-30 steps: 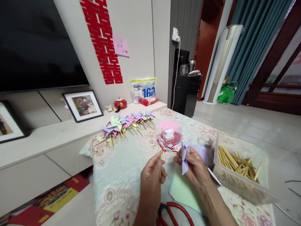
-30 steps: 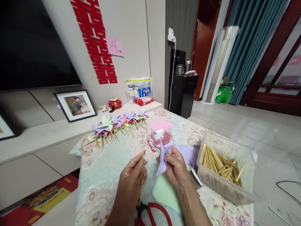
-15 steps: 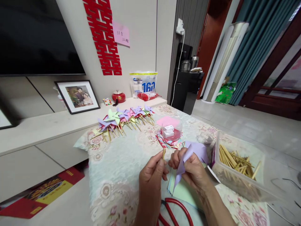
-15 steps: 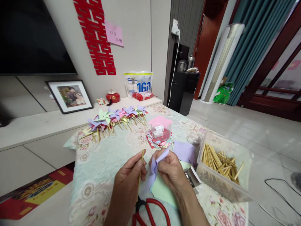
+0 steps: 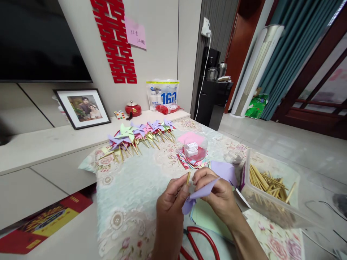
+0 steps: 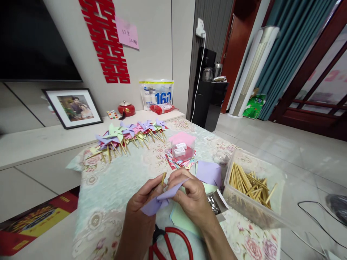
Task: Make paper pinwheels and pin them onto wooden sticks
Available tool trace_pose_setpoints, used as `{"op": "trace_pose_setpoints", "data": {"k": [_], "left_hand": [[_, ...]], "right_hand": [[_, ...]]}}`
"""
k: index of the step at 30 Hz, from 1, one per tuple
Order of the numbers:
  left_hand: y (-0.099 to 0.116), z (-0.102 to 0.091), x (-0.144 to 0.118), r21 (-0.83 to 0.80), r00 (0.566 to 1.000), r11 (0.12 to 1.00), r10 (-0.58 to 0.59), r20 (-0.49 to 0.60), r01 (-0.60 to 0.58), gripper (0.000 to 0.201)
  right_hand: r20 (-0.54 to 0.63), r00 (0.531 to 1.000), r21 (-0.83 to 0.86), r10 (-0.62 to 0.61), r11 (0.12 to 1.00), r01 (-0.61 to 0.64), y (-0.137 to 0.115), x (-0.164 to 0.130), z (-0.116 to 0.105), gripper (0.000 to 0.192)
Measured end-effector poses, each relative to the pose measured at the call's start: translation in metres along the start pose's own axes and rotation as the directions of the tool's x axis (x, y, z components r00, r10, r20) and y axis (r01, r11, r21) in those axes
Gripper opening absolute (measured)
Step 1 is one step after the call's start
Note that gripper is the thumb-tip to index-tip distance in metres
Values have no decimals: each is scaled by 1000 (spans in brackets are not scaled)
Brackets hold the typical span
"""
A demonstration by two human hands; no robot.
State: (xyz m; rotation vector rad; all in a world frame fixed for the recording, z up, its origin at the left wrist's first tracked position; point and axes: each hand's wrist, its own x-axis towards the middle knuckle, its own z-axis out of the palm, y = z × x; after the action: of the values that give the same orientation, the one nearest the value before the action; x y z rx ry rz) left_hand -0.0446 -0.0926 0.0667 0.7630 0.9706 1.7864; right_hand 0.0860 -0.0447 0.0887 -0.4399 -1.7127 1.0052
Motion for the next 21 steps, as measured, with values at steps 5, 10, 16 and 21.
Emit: {"op": "trace_pose_setpoints", "data": {"k": [5, 10, 16, 21], "left_hand": [[6, 1, -2, 22, 996, 998, 50, 72, -52, 21], [8, -2, -4, 105, 973, 976, 172, 153, -189, 23], [12, -4, -6, 227, 947, 931, 238, 217, -286, 33], [13, -3, -8, 246, 929, 909, 279, 245, -337, 36]], "right_hand": [[-51, 991, -220, -121, 970, 107, -4, -2, -2, 15], [-98, 969, -355, -226, 918, 178, -7, -3, 0, 22], [-105, 935, -479, -337, 841, 249, -10, -3, 3, 27], [-94, 929, -511, -357, 819, 262, -11, -4, 4, 30]]}}
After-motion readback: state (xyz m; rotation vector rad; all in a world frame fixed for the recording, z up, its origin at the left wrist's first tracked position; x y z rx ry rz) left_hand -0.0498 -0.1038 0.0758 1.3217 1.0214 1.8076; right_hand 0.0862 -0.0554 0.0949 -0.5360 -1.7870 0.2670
